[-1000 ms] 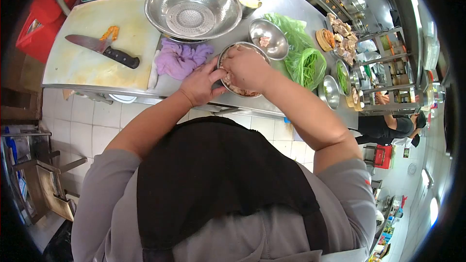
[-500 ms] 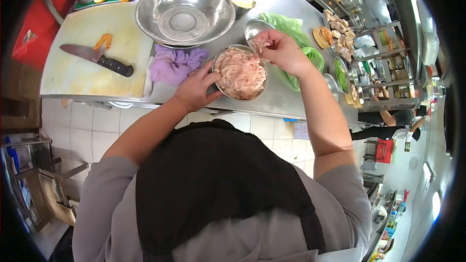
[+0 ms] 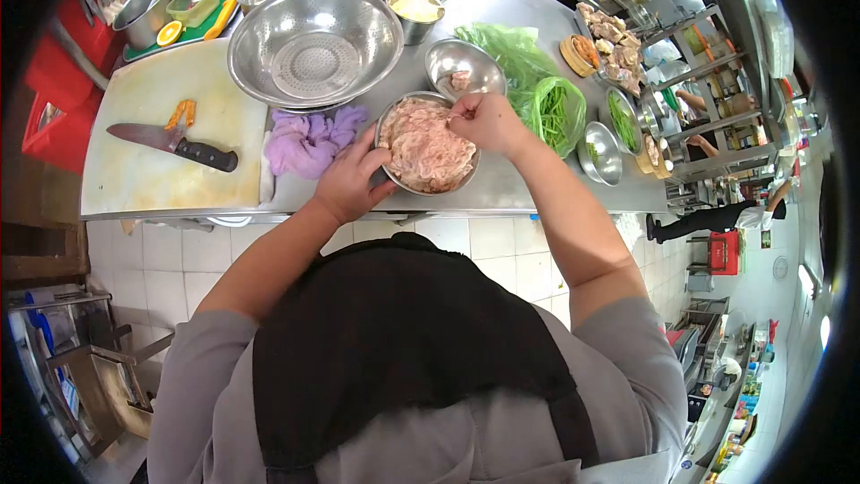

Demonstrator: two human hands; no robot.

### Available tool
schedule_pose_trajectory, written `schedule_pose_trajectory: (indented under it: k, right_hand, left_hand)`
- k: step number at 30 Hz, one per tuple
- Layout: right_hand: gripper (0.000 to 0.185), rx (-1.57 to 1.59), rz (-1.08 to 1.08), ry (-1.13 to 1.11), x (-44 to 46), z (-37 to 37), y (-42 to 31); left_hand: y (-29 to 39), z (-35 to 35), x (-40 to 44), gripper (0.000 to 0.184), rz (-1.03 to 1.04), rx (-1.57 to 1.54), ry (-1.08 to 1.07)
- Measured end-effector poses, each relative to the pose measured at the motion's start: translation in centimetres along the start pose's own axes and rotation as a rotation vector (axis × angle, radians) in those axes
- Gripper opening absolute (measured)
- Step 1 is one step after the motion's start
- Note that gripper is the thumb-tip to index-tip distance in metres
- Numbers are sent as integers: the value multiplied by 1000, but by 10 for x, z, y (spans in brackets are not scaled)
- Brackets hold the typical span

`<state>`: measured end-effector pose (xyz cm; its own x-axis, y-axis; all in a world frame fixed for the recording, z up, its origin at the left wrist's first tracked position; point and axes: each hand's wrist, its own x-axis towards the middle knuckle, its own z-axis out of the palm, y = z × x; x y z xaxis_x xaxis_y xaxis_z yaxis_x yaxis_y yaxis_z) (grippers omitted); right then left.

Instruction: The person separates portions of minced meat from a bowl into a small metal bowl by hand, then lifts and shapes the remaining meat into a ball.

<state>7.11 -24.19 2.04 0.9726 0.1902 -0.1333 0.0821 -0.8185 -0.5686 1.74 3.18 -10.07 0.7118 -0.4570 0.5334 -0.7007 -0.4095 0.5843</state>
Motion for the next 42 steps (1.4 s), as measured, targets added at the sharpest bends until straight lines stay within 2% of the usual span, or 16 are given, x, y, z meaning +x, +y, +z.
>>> schedule_pose_trajectory:
  k: [8, 14, 23, 29, 38, 41, 42]
  right_hand:
    - [26, -228, -68, 31, -2, 4, -9]
    - [26, 234, 186, 93, 3, 21, 18]
    - [17, 668, 344, 100, -2, 21, 8]
    - [17, 899, 376, -20, -8, 15, 21]
    - [19, 1183, 355, 16, -16, 19, 23]
    - [23, 1483, 315, 20, -16, 11, 35]
    - [24, 1361, 280, 61, -16, 1, 31]
  left_hand:
    - [-7, 5, -2, 52, 17, -9, 15]
    - [-2, 1, -1, 51, 22, -17, 18]
    - [0, -1, 1, 49, 37, -21, 33]
    - [-2, 0, -1, 49, 12, -2, -20]
    - [-1, 0, 1, 47, 2, -20, -24]
    - [-6, 4, -2, 47, -8, 1, -38]
    - [-7, 5, -2, 47, -19, -4, -16]
